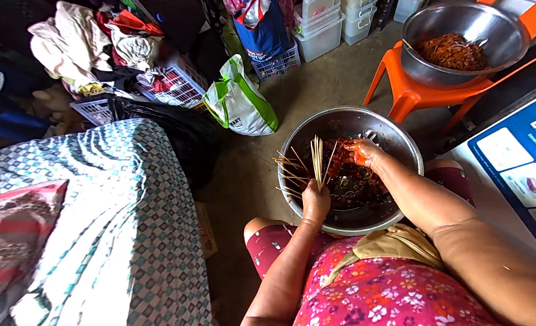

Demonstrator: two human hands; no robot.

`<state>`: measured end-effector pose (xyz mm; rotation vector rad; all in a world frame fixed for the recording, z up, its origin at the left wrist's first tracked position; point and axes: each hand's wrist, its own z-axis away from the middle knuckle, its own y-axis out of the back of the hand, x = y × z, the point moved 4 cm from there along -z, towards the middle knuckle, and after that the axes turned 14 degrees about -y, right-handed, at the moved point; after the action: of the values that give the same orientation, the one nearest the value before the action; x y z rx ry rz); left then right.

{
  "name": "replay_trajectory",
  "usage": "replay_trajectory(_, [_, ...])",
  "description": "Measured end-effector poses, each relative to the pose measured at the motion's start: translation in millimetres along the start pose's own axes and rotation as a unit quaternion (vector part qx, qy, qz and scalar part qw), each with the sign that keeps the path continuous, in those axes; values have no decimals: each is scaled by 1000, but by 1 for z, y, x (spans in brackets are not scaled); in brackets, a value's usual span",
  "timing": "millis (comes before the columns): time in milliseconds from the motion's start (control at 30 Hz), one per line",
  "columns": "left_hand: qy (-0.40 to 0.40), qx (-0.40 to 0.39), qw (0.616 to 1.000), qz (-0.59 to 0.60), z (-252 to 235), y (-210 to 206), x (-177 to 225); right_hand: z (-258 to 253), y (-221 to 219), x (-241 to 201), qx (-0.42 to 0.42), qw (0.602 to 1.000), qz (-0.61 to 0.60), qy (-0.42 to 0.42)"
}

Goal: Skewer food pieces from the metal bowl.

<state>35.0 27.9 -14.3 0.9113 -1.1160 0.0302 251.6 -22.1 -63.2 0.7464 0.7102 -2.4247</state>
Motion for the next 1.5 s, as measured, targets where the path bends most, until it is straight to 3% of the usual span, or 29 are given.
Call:
replay_trajectory(800, [-8, 4, 1000, -12, -1, 1, 2, 12, -20, 13, -4, 999, 31, -12])
replay_trajectory(1000, [-1, -12, 986, -168, -3, 40, 25, -8, -5, 30, -14, 983, 161, -93])
replay_trajectory(1167, [20, 36, 972, -231, -23, 77, 15, -14, -9, 57, -34, 927, 354, -120])
replay_trajectory(1300, [10, 102, 968, -231, -19, 90, 23, -25, 7, 27, 127, 847, 516, -9])
replay_trajectory(1367, [-8, 106, 974, -198, -14, 83, 30, -18, 16, 8, 195, 797, 571, 29])
replay_trajectory(1500, [-37, 66, 997, -21, -7, 41, 28, -3, 15, 3, 231, 733, 639, -26])
